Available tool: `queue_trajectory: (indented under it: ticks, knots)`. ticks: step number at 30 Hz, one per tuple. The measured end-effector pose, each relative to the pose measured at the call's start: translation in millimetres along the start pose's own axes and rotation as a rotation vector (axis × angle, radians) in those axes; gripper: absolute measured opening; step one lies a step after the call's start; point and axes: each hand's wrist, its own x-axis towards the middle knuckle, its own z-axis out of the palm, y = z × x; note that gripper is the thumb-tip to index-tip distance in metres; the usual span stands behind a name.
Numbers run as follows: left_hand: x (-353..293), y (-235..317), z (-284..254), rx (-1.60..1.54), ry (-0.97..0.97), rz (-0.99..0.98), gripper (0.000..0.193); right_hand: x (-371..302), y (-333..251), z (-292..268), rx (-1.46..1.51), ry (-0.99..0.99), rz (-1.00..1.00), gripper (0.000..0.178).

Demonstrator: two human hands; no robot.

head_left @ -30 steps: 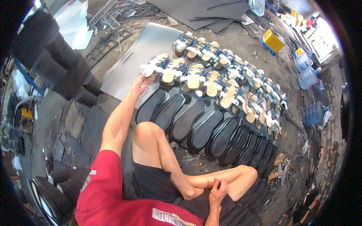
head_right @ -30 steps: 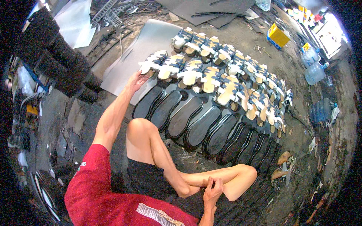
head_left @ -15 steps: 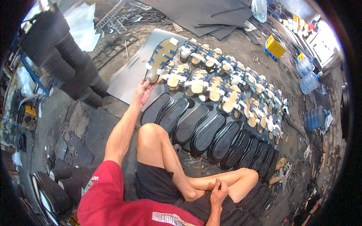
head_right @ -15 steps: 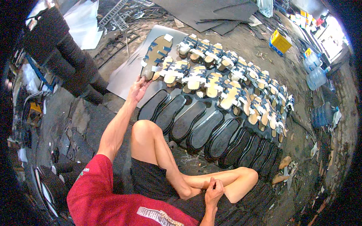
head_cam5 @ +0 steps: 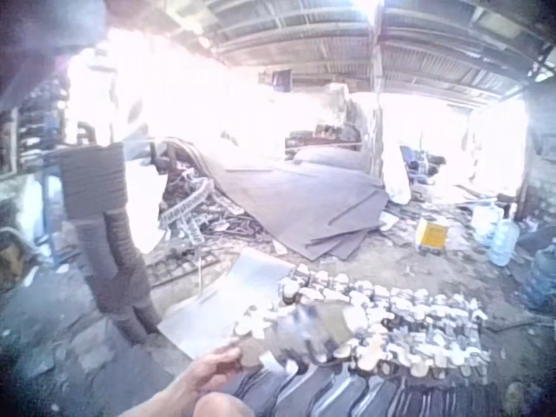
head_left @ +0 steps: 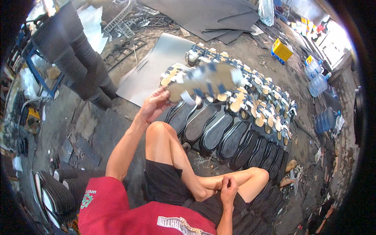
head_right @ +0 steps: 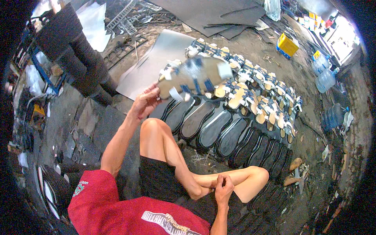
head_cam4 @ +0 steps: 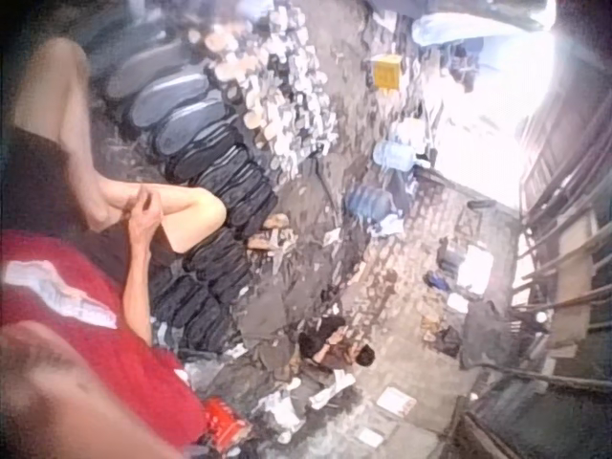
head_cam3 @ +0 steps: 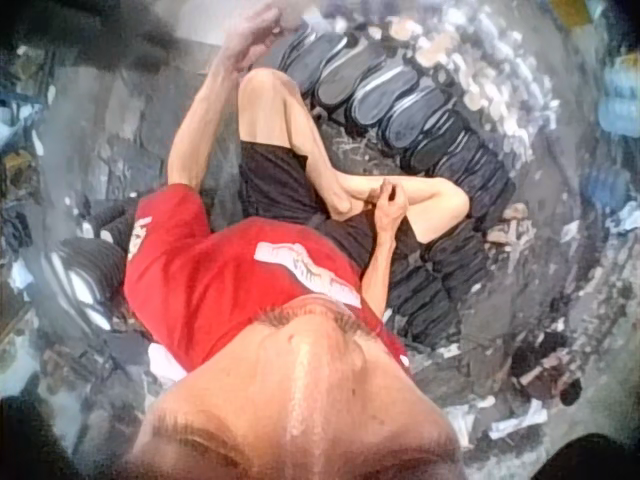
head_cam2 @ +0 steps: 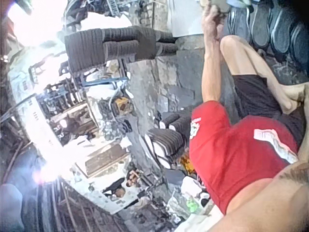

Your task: The person sits on the floor and handles black shoe soles, rubbing their surfaces and inspecting them. The person then picks up a wooden shoe last with straps and places a sole onto it, pressing the edges to fit.

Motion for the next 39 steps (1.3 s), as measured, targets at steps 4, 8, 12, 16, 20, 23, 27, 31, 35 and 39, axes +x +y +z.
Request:
queue_trajectory:
  ticks: [4, 8, 12, 16, 20, 23, 27, 31, 35, 39]
  knots:
    - [-47, -42, 42, 0.138, -0.099, -0.311, 0.047, 11, 2, -3, 0.882, -0.244, 0.219, 0.042]
    - [-98, -93, 100, 0.333, -0.205, -0.506, 0.038, 6, -6, -10, 1.455, -0.662, 0.442, 0.059]
    - [-104, -130, 131, 0.376, -0.581, -0.351, 0.045, -1, -9, 1, 1.494, -0.657, 0.524, 0.06]
    - [-104, -128, 135, 0.497, -0.456, -0.203, 0.038, -17, -1, 2, 1.449, -0.631, 0.604, 0.061]
    - [-47, -93, 70, 0.913, -0.251, -0.001, 0.036, -26, 10, -12, 1.417, -0.506, 0.632, 0.061]
    - [13, -53, -48, 1.148, 0.148, -0.07, 0.057, -22, 13, -17, 1.404, -0.433, 0.631, 0.062]
    - [21, -68, -176, 1.436, 0.554, -0.444, 0.112, -15, 20, -15, 1.414, -0.38, 0.647, 0.063]
    - [16, -90, -172, 1.384, 0.427, -0.639, 0.131, -14, 25, -17, 1.413, -0.304, 0.669, 0.064]
    - [7, -85, -194, 1.047, 0.506, -0.621, 0.105, -7, 29, -16, 1.397, -0.287, 0.68, 0.065]
    - [-1, -42, -210, 0.612, 0.532, -0.524, 0.074, -7, 32, -12, 1.377, -0.291, 0.695, 0.065]
